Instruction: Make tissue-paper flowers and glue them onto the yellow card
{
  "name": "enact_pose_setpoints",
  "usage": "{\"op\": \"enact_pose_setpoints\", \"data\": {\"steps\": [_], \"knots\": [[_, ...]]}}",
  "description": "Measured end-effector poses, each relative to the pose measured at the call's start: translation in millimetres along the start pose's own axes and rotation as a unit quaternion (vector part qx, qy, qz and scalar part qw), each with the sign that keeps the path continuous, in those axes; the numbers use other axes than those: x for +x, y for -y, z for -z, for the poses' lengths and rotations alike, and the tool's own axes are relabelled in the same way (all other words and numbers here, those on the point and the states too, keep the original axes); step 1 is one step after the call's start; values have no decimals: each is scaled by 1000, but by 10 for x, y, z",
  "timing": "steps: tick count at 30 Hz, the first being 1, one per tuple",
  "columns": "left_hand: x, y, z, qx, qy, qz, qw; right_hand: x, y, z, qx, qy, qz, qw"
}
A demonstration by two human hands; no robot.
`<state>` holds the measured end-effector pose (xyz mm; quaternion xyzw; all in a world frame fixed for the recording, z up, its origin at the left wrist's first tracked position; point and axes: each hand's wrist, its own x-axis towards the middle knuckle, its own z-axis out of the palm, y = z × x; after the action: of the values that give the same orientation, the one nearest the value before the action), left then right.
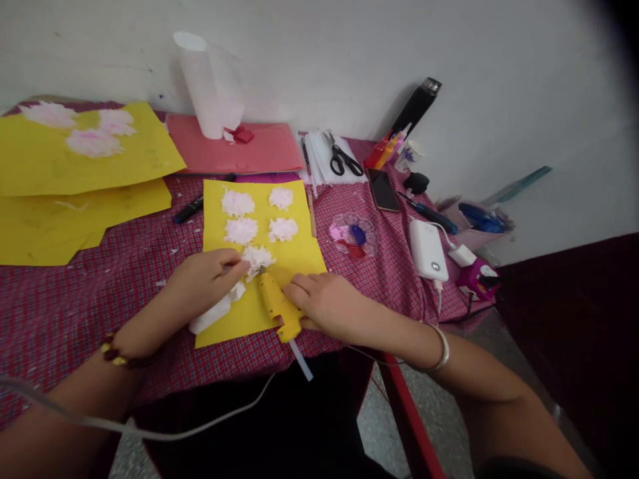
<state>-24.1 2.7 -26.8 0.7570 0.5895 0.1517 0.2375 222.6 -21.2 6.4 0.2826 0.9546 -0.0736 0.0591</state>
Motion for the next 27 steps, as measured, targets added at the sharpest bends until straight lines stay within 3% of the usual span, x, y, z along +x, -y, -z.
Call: {"op": "enact_pose_setpoints", "data": {"steps": [5,11,19,27], "knots": [[-3,6,124,-118,-23,54,991,28,224,-4,4,11,-44,999],[-181,-75,334,-270,-56,155,949,8,390,-4,2,2,-75,997],[-340,-42,258,-313,-53,135,939,-9,506,-56,2,-30,-86,996],[-312,56,129,-275,-52,116,953,-33,582,-104,2,-40,-109,993]]}}
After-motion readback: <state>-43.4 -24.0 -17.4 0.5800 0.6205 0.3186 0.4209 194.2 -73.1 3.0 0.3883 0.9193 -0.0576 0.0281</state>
